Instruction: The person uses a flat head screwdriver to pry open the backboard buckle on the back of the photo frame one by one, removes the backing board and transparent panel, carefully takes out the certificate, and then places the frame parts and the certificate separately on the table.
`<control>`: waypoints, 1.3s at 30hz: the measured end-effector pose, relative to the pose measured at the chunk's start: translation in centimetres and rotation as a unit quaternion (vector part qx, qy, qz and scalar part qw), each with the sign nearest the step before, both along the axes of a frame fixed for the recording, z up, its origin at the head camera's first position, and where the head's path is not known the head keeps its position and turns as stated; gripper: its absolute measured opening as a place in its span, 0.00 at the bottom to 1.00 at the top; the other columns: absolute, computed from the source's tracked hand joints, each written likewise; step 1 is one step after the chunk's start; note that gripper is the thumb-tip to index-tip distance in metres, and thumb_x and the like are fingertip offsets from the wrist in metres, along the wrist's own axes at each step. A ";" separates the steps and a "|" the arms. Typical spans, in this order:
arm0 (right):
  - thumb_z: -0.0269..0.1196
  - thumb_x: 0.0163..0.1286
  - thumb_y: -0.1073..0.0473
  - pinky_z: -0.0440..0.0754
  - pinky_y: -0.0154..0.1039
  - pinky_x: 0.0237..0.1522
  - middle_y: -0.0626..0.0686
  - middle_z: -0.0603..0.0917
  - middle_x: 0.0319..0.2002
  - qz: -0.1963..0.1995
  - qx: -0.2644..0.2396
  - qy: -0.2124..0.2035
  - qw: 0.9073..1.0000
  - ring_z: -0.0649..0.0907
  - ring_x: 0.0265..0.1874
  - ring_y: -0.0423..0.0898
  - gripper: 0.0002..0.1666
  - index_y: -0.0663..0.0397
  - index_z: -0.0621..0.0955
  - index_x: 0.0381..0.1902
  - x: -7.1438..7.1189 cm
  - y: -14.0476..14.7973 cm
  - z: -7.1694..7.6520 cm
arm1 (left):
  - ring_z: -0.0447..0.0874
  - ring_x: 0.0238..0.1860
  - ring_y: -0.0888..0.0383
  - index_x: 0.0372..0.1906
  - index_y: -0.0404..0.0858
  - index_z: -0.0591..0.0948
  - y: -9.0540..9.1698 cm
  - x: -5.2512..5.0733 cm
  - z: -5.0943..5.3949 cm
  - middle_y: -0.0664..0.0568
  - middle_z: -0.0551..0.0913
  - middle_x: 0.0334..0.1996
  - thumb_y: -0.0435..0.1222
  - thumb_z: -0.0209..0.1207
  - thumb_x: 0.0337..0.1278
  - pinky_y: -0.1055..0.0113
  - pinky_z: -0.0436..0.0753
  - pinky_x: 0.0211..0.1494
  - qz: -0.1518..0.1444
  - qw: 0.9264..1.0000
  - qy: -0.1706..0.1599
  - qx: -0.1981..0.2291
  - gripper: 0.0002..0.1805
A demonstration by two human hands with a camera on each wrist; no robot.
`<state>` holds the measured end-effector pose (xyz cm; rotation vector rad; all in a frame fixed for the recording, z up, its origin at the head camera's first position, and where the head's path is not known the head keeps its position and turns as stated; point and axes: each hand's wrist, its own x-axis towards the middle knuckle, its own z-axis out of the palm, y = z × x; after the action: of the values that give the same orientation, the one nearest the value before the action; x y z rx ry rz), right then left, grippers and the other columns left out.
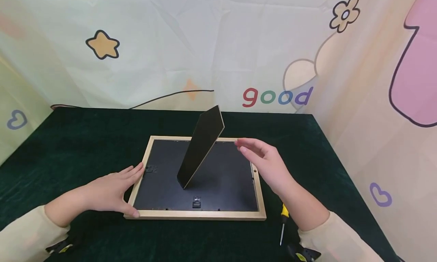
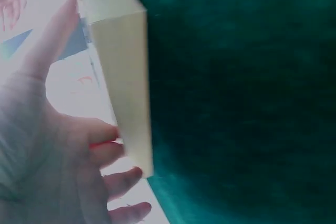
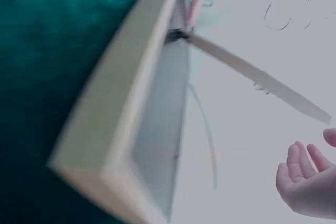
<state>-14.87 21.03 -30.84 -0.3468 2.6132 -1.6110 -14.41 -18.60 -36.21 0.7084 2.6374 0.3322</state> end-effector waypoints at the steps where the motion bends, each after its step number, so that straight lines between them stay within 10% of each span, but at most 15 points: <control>1: 0.54 0.70 0.44 0.69 0.43 0.59 0.51 0.77 0.56 -0.004 -0.006 0.014 1.000 0.76 0.55 0.43 0.27 0.54 0.73 0.60 0.0 -0.4 0.4 | 0.48 0.69 0.37 0.71 0.32 0.53 0.2 0.0 0.1 0.40 0.48 0.72 0.72 0.60 0.28 0.38 0.60 0.61 -0.003 1.000 0.008 -0.017 0.68; 9: 0.59 0.67 0.49 0.75 0.33 0.51 0.54 0.81 0.47 -0.042 -0.063 0.054 0.996 0.79 0.46 0.43 0.23 0.59 0.77 0.52 -0.7 -3.2 2.5 | 0.52 0.68 0.36 0.69 0.30 0.58 1.7 -0.1 1.6 0.38 0.53 0.70 0.69 0.66 0.24 0.35 0.59 0.60 0.004 0.997 0.009 -0.076 0.67; 39: 0.62 0.65 0.51 0.79 0.32 0.39 0.53 0.83 0.34 -0.077 -0.060 0.067 0.993 0.79 0.32 0.47 0.20 0.64 0.80 0.43 -2.5 -3.7 3.1 | 0.59 0.66 0.40 0.70 0.31 0.55 1.6 0.0 1.3 0.39 0.50 0.71 0.66 0.67 0.24 0.40 0.66 0.58 0.017 0.998 -0.011 -0.054 0.68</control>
<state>-17.33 17.36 -27.78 -0.2749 2.7081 -1.8609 -14.38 -17.01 -34.88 0.6235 2.6262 0.2039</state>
